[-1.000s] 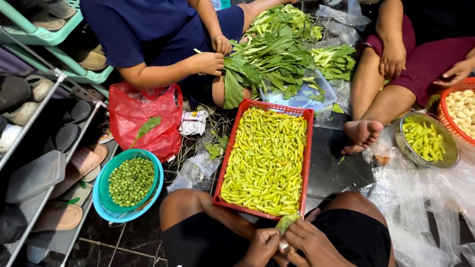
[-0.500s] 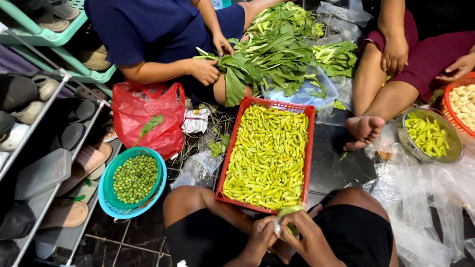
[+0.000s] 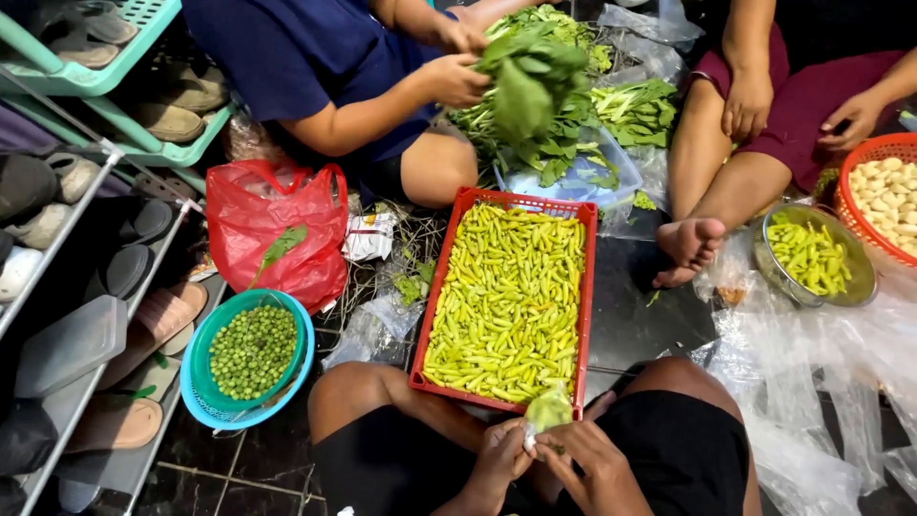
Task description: People are sitting on the floor sorting and packing various vegetables, including green chilies and leafy greens, into plastic bags.
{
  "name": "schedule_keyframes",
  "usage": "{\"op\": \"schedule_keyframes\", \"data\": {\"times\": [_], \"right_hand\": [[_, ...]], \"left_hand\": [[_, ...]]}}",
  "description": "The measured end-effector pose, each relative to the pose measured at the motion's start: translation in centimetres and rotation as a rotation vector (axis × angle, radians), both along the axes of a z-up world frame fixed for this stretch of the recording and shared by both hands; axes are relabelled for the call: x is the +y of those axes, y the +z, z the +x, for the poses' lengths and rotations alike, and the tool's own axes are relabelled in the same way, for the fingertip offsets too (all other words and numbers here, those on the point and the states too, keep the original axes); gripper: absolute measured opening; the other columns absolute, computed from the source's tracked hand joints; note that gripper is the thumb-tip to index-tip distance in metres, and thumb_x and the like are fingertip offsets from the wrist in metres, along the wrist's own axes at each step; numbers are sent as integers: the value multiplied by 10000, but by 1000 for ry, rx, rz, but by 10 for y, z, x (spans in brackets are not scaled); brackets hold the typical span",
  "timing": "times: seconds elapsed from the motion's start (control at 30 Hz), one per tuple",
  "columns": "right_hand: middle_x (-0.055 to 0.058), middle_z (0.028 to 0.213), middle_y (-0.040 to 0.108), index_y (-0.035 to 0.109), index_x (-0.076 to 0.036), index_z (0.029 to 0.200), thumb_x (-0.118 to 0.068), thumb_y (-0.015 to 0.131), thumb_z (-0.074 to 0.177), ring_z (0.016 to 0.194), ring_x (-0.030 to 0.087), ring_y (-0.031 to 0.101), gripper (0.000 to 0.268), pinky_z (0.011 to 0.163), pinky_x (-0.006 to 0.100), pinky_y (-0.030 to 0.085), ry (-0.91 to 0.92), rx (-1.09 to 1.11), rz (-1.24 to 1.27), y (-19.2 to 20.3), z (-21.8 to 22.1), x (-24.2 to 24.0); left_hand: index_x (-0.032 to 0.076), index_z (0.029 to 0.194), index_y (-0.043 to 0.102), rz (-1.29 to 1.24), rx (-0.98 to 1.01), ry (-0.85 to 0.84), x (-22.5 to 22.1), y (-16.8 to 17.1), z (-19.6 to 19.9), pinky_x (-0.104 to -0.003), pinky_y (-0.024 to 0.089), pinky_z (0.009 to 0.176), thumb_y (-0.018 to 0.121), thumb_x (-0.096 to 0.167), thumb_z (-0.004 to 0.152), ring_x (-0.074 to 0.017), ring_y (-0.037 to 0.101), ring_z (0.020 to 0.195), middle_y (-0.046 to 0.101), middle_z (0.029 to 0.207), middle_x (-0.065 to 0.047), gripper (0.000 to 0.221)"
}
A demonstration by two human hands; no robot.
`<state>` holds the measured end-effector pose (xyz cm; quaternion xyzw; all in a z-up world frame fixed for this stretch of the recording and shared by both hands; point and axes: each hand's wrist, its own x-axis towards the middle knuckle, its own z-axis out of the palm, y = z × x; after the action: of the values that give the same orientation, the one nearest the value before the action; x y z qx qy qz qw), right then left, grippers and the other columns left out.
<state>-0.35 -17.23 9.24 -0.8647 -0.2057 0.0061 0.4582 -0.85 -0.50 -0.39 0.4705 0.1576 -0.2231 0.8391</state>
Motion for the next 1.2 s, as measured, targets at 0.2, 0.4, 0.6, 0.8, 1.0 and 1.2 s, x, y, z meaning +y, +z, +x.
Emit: {"op": "schedule_keyframes", "data": {"times": [0.2, 0.4, 0.6, 0.8, 1.0, 1.2], "right_hand": [[-59, 985, 739, 740, -233, 1018, -370, 699, 942, 968, 135, 705, 162, 741, 298, 528, -37, 111, -216, -8, -1, -8], [-22, 890, 615, 613, -207, 935, -340, 678, 966, 878, 154, 611, 151, 716, 300, 477, 7, 186, -242, -30, 8, -5], [-11, 853, 579, 606, -202, 942, -404, 534, 1043, 833, 144, 580, 237, 748, 286, 456, 81, 205, -99, -17, 17, -6], [33, 991, 689, 711, -125, 1121, -276, 579, 1016, 899, 193, 668, 227, 794, 331, 513, 219, 26, 92, 26, 25, -16], [40, 1015, 685, 707, -144, 1140, -282, 576, 1020, 924, 194, 659, 225, 800, 353, 510, 218, 178, 67, 0, 22, -16], [59, 1093, 736, 719, -121, 1190, -260, 567, 1023, 1011, 236, 692, 265, 844, 389, 529, 309, 104, 83, 22, 29, -10]], "left_hand": [[124, 746, 526, -77, -101, 17, -8, -33, -6, -243, 248, 550, 552, 210, 1041, -37, 367, 576, 449, 649, 27, 309], [101, 747, 524, -90, -3, 69, -9, -40, -4, -195, 183, 441, 549, 132, 1047, -3, 290, 462, 393, 579, 31, 302], [133, 730, 492, -116, -17, 53, -3, -35, -2, -217, 198, 531, 572, 134, 1044, -15, 277, 537, 365, 612, 38, 324], [141, 826, 587, 7, -49, -2, -1, -19, 1, -233, 283, 620, 585, 307, 1061, -22, 382, 616, 469, 675, 44, 288], [120, 779, 552, -41, 19, 5, -1, -4, 1, -237, 376, 716, 581, 256, 1068, -52, 499, 676, 536, 709, 3, 321], [131, 943, 612, -101, 37, 40, -2, -32, -5, -187, 387, 683, 598, 289, 1058, 6, 507, 723, 532, 762, 43, 196]]}}
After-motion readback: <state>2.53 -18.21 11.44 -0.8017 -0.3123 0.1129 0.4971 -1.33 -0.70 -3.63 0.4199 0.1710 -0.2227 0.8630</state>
